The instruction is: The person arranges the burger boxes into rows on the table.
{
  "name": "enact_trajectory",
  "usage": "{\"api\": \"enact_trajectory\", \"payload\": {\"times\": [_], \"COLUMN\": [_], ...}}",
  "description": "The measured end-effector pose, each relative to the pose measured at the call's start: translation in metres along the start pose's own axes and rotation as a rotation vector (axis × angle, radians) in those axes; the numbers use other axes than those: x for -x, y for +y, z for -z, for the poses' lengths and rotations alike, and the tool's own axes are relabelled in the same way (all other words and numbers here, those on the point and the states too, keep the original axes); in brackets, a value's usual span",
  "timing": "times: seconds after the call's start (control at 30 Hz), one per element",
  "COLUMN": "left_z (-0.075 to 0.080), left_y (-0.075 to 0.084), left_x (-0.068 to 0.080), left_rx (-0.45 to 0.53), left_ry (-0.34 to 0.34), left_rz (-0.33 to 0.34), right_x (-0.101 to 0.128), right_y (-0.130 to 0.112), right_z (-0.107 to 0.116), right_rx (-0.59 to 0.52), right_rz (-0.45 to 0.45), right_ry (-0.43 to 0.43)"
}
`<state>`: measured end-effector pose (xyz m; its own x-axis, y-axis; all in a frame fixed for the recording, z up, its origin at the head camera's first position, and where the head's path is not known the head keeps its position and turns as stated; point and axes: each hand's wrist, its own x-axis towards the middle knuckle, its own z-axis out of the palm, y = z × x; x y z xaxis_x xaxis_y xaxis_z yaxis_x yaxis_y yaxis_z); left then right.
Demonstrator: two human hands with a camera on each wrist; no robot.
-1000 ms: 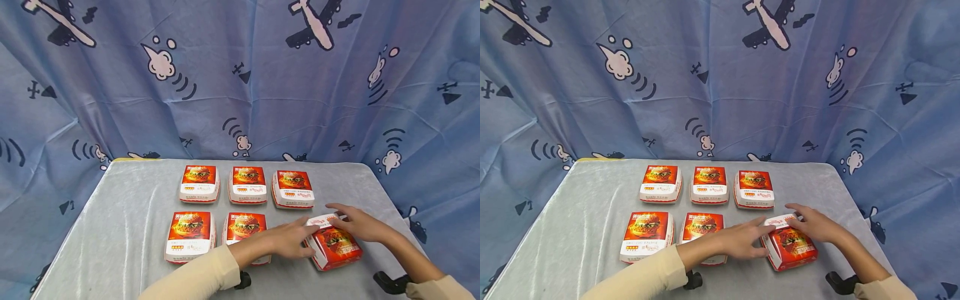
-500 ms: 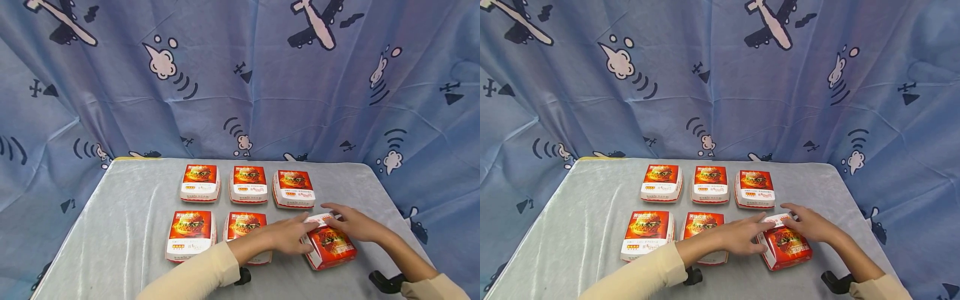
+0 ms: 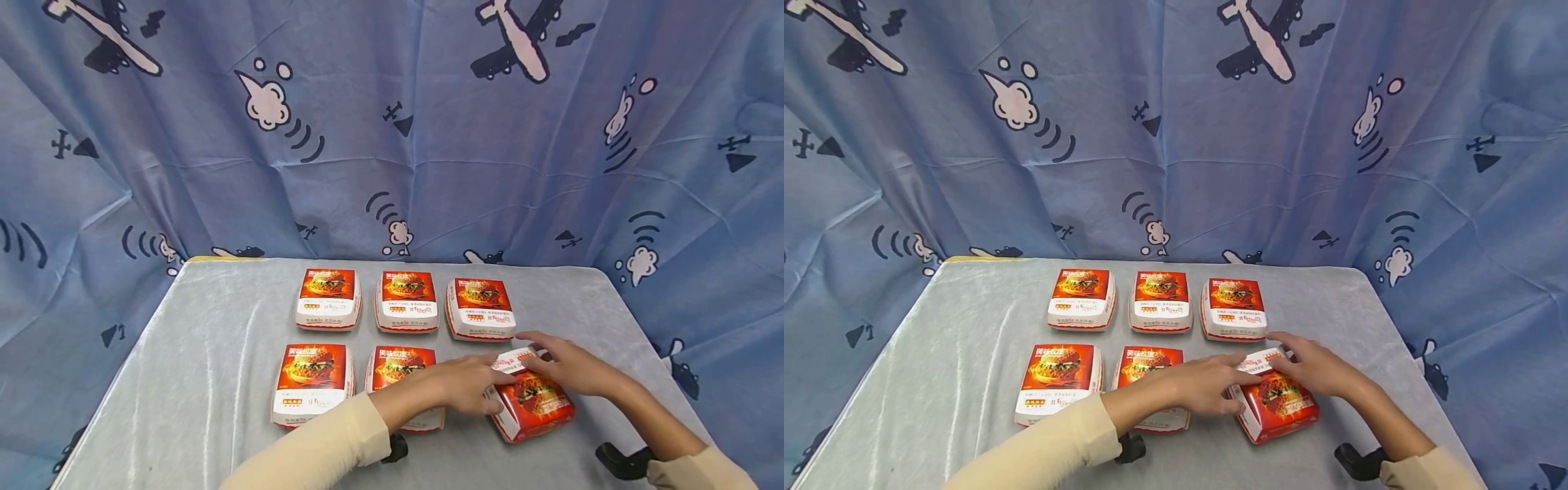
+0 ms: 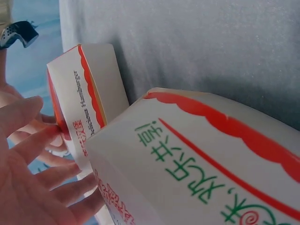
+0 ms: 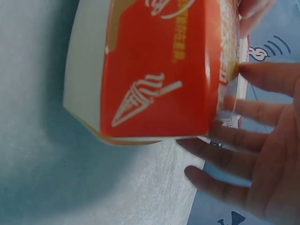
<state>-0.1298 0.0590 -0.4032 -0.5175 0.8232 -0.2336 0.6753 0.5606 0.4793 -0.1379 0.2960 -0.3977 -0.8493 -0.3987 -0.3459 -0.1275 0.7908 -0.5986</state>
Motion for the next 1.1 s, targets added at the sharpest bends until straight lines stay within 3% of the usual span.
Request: {"api": "enact_trajectory", "payload": {"times": [0.13,0.33,0.67,1.1], "left_z": [0.0,-0.001,-0.001,-0.003], "left_y": [0.0,0.0,0.002,0.006], "left_x": [0.001,0.003,0.008,0.014], "left_rx": [-0.002,-0.019,-0.024,-0.027], "left_ry": [-0.011,-0.014,-0.01,0.025], "left_rz": [0.002,0.017,0.043,0.026], "right_x": [0.002,0.005,0.017,0.022], "right_y": [-0.001,0.001,0.01,0.018], "right_z": [-0.002,-0.001,0.006,0.011], "right_rx": [-0.025,-0.055,-0.046,-0.063], "right_rz": [0.067,0.095,-0.016,-0.002], "right_ry": [-0.007,-0.019,-0.051,-0.094]}}
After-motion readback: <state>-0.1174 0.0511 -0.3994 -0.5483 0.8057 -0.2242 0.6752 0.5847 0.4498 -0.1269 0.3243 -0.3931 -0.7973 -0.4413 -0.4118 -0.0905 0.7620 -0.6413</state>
